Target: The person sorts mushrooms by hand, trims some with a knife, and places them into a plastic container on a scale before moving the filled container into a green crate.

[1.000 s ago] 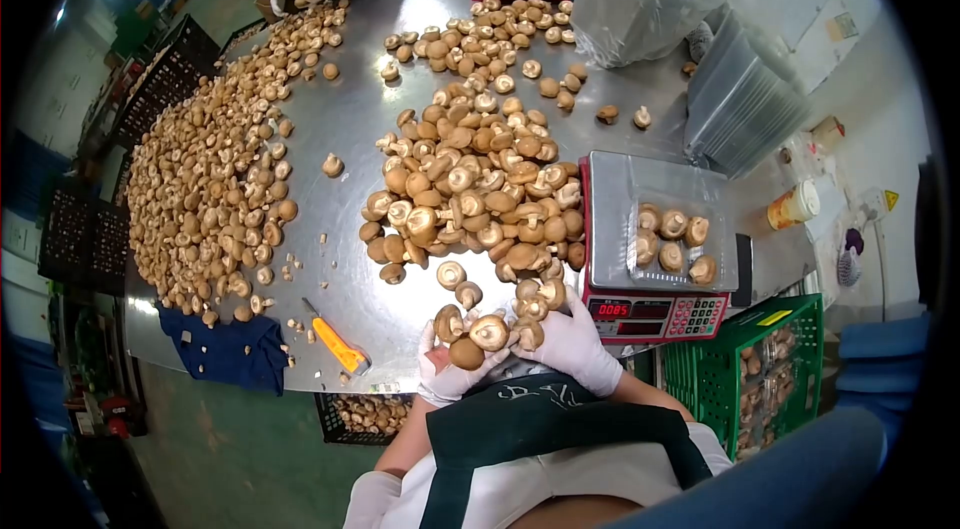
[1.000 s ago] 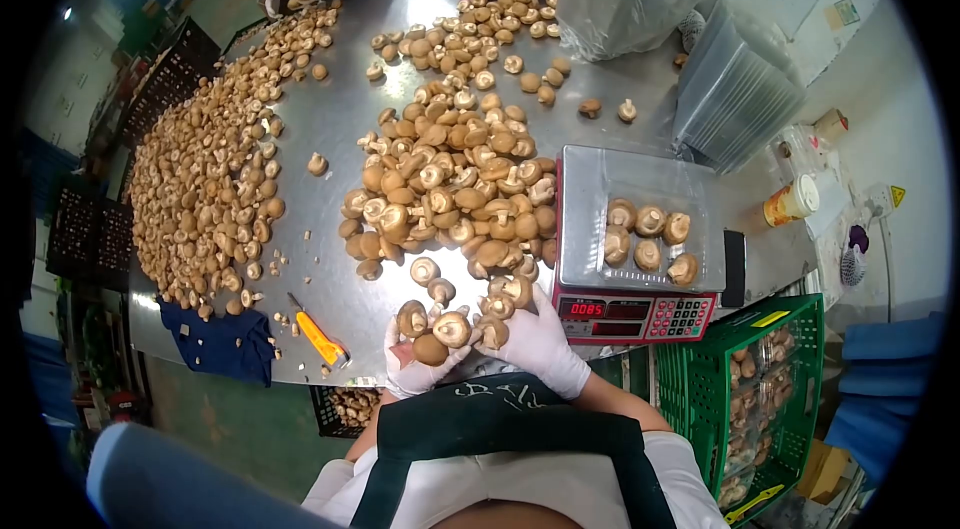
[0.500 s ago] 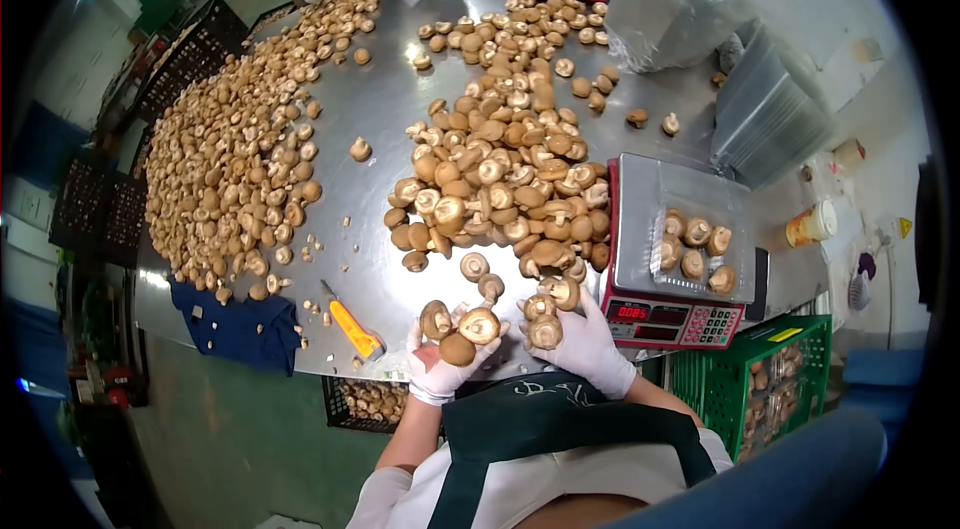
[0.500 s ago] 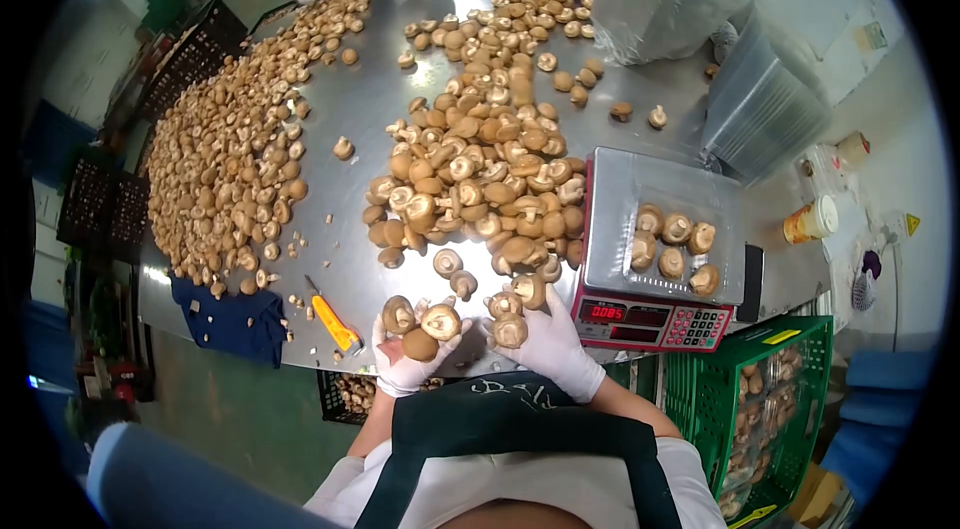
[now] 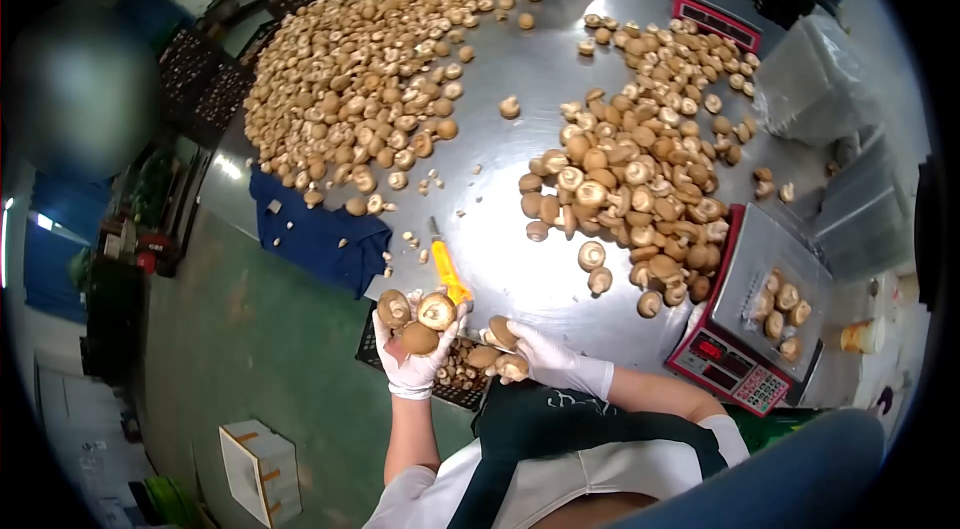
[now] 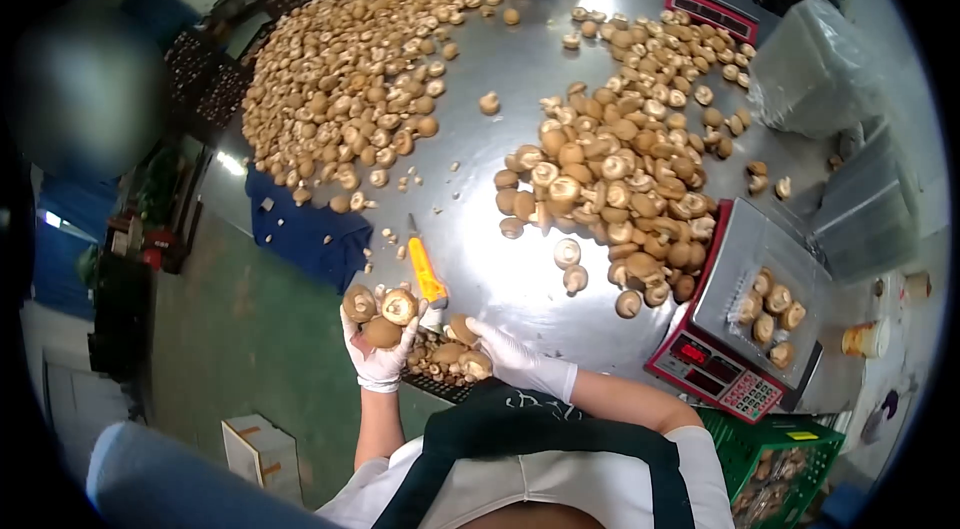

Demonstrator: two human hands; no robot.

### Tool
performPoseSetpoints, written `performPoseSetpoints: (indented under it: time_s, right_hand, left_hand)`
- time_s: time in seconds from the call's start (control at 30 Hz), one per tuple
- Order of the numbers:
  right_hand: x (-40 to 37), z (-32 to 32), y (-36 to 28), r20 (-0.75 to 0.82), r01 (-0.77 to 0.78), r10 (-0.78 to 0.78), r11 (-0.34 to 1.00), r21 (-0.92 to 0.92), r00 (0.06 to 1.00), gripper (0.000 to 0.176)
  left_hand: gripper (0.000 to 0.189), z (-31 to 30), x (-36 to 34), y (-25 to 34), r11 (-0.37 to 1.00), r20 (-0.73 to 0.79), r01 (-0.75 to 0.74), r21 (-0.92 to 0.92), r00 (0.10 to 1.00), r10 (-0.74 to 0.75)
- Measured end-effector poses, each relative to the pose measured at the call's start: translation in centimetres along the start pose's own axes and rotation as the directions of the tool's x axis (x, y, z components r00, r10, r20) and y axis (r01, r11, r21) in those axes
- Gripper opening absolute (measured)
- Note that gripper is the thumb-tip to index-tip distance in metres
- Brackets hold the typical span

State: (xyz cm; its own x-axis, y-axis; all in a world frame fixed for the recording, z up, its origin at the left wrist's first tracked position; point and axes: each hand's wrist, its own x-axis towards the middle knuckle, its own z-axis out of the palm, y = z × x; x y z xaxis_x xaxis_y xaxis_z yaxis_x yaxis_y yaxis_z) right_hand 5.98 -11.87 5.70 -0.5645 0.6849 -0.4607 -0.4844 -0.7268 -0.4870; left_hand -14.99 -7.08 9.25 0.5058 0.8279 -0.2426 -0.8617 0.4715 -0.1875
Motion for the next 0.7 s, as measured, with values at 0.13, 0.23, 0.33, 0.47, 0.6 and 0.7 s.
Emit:
performPoseSetpoints:
  time_s: [0.13, 0.23, 0.33, 0.47, 0.6, 0.7]
  right_hand:
    - [-0.1, 1.0, -2.0, 0.045, 0.073, -0.079, 0.990, 0.118, 0.996, 0.058]
    - [-1.9, -0.7, -3.2, 0.165, 0.092, -0.139, 0.959, 0.268, 0.976, 0.056]
    - [-4.0, -1.3, -3.3, -0.006, 0.238, -0.238, 0.971, 0.022, 0.971, 0.055]
    - [-6.4, -1.7, -2.7, 0.253, 0.546, -0.699, 0.230, -0.806, 0.669, 0.045]
    - [-9.6, -1.0, -3.3, 0.169, 0.421, -0.732, 0.175, -0.890, 0.661, 0.049]
    - [-11.3, -3.4, -3.1, 0.096, 0.474, -0.811, 0.237, -0.848, 0.577, 0.046]
  left_hand:
    - [0.059, 0.6, -1.1, 0.6, 0.984, -0.035, -0.102, 0.147, 0.994, 0.108]
    - [0.059, 0.2, 0.1, -0.5, 0.966, -0.136, -0.071, 0.247, 0.985, 0.107]
    - [0.056, -0.4, 2.4, -2.8, 0.852, -0.166, 0.021, 0.523, 0.983, 0.078]
    - [0.052, -1.9, 6.0, -7.7, 0.790, -0.105, 0.157, 0.592, 0.987, -0.118]
    - [0.051, -1.8, 7.4, -13.8, 0.644, -0.244, 0.282, 0.711, 0.958, -0.150]
    - [0.049, -0.6, 8.9, -15.9, 0.780, -0.209, 0.417, 0.467, 0.909, -0.361]
